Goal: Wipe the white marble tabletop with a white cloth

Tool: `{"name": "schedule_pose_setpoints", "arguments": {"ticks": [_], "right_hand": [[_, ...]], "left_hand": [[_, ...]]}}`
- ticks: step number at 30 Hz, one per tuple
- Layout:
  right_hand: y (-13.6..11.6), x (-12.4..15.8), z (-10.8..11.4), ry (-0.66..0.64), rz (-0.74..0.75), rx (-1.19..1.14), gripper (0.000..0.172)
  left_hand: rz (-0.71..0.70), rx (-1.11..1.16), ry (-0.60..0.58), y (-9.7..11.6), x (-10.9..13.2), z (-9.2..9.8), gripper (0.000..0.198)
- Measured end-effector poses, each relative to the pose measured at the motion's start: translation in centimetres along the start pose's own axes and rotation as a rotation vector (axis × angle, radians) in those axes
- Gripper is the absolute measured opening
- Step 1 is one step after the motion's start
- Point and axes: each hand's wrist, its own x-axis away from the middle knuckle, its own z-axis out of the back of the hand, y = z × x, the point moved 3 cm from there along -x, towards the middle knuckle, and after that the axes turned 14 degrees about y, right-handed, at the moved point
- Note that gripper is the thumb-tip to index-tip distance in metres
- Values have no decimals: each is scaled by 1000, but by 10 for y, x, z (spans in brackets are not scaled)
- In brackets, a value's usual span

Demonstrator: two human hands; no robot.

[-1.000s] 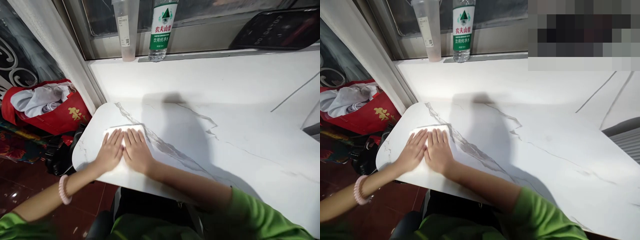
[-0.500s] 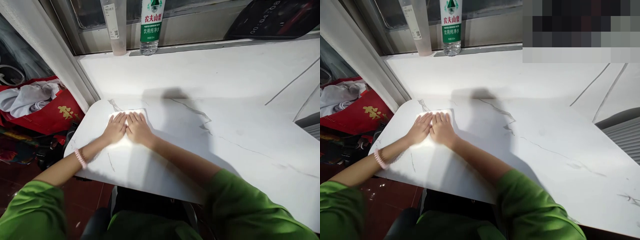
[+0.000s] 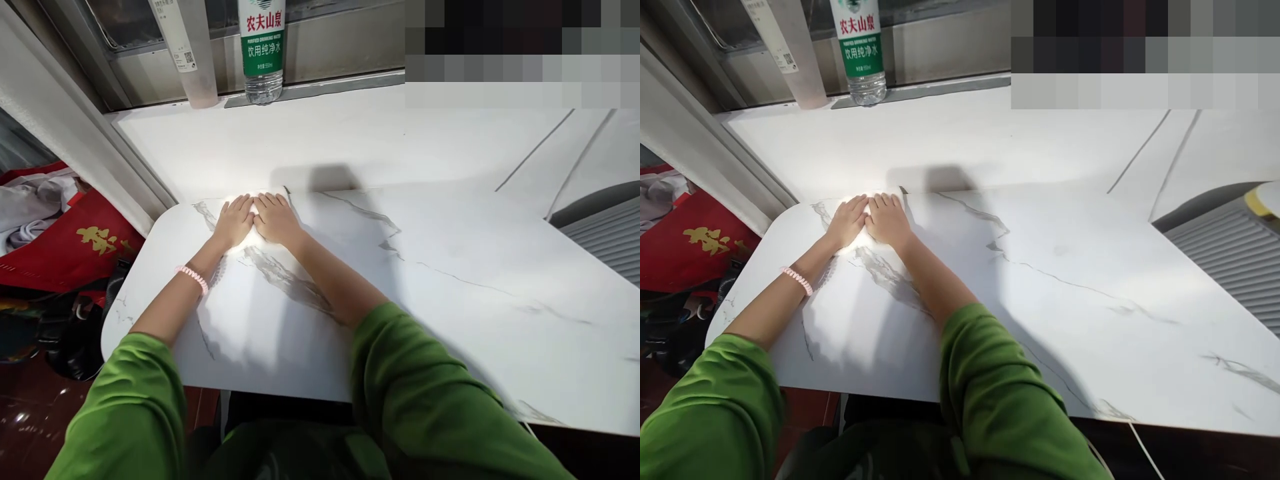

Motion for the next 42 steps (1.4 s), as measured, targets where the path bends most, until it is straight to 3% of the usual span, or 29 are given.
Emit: {"name": "schedule_pose_setpoints", "arguments": {"ticks": [4,12,16,19,22,30,33,37,42], "right_hand": [[-11,47,31,3,-4,14,54],[-45,185,121,1,75,64,56],[-48,215,143,-21,71,104,57],[-39,209,141,-56,40,118,59],[-17,183,129,-80,6,107,59],[70,76,76,-46,-90,53,54],[89,51,63,-21,-132,49,52],[95,41,58,-44,-152,67,53],[87,56,70,-34,-126,64,54]], "left_hand": [[-49,-9,-13,30,42,10,54],[-230,45,82,120,171,36,53],[-277,84,67,144,193,38,54],[-265,110,10,146,179,33,55],[-234,108,-32,141,145,24,56],[-155,120,8,119,7,-15,52],[-146,128,20,114,-29,-27,51],[-127,131,43,111,-43,-33,50],[-98,91,36,120,-23,-24,50]]}}
